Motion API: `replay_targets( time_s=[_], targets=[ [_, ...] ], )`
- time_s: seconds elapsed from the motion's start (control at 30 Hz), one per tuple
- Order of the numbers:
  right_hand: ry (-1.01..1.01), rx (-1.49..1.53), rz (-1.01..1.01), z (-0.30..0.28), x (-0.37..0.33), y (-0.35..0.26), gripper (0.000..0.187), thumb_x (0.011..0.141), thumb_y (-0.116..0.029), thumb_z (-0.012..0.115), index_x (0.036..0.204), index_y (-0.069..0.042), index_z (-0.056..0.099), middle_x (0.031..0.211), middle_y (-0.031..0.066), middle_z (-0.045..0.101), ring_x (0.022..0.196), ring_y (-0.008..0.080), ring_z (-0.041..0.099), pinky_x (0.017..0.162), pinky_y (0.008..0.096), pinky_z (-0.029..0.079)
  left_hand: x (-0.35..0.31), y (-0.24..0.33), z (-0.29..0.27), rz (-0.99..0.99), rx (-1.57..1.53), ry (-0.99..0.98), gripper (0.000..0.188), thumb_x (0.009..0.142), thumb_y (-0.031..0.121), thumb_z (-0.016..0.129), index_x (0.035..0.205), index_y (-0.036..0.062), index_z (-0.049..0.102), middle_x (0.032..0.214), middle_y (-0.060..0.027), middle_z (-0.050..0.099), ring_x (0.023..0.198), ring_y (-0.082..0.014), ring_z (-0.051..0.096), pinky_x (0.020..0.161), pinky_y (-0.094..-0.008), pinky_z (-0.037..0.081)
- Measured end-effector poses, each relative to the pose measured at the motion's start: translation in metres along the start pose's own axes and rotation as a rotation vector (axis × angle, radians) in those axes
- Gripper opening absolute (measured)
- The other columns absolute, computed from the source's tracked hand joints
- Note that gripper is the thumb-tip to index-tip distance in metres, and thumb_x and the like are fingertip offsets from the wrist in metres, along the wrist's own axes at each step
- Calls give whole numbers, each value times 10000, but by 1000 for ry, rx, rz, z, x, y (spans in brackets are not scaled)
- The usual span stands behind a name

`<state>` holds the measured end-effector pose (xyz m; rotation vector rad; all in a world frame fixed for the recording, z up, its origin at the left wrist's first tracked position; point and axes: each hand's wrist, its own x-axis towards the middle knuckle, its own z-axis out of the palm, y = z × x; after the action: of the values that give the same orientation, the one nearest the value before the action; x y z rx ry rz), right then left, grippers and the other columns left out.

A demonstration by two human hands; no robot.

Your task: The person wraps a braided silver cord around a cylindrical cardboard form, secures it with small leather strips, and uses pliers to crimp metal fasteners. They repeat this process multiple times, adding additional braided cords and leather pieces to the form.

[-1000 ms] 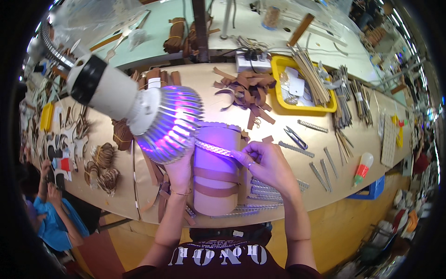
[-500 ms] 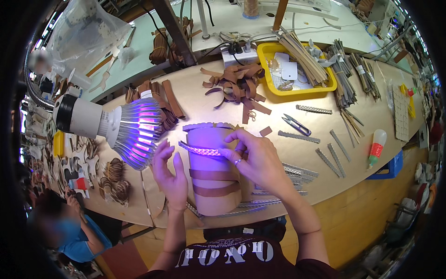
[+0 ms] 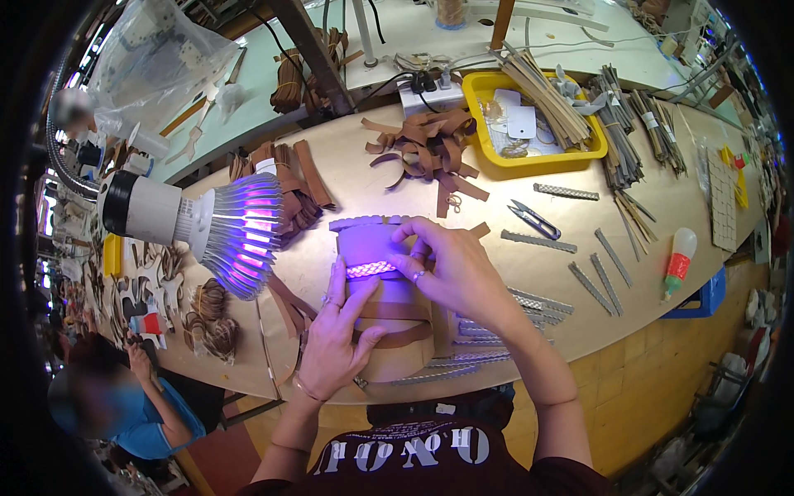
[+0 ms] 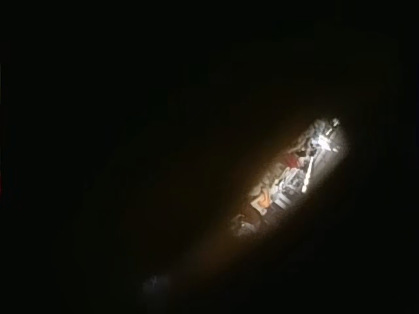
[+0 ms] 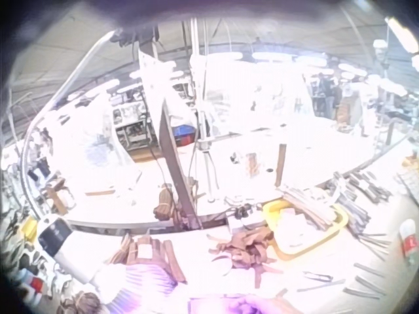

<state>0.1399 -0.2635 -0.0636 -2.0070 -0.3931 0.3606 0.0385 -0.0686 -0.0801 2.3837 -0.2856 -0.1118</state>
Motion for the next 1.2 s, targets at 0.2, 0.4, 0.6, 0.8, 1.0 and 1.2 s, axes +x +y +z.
replay_targets(
  time_s=[0.2,0.4,0.6,0.8,1.0,1.2],
  targets=[
    [55,34,-241,7,0,-29,219,877,-126,685,1060,-21,624,702,54,620,605,107,576,555,267,442,4,3,2,-32,-18,-10,682,868,446,677,1401,81,458,1494,-402,157,1354,-558,279,1048,-518,376],
    [22,38,-163,-2,-6,-18,169,889,-99,674,1024,-30,600,726,23,615,610,72,545,548,241,421,3,3,1,-4,-39,-1,704,842,475,702,1371,65,482,1494,-402,153,1353,-554,286,1023,-524,404],
    [13,342,1,10,-11,26,200,926,-145,663,1044,-58,527,748,7,594,676,44,523,616,225,434,3,4,0,-32,-28,-27,733,822,498,715,1358,51,490,1490,-402,167,1347,-547,307,1006,-514,423],
    [56,446,-24,19,-12,41,218,921,-124,667,1056,-58,509,765,0,597,698,39,524,635,213,435,4,5,-1,-30,9,-26,766,816,516,713,1363,34,478,1482,-410,173,1286,-551,393,996,-502,433],
    [103,477,-40,29,-15,47,232,918,-123,671,1063,-59,502,765,1,590,690,43,520,632,210,437,4,5,-1,-12,10,-15,784,811,525,713,1375,39,468,1483,-411,172,1253,-554,430,997,-502,431],
    [124,465,-19,38,-15,53,241,913,-129,680,1050,-61,494,745,-11,561,671,45,502,614,211,428,4,5,-2,-60,-18,-48,826,782,566,723,1380,55,472,1473,-422,183,1253,-550,434,992,-497,437]
  ],
)
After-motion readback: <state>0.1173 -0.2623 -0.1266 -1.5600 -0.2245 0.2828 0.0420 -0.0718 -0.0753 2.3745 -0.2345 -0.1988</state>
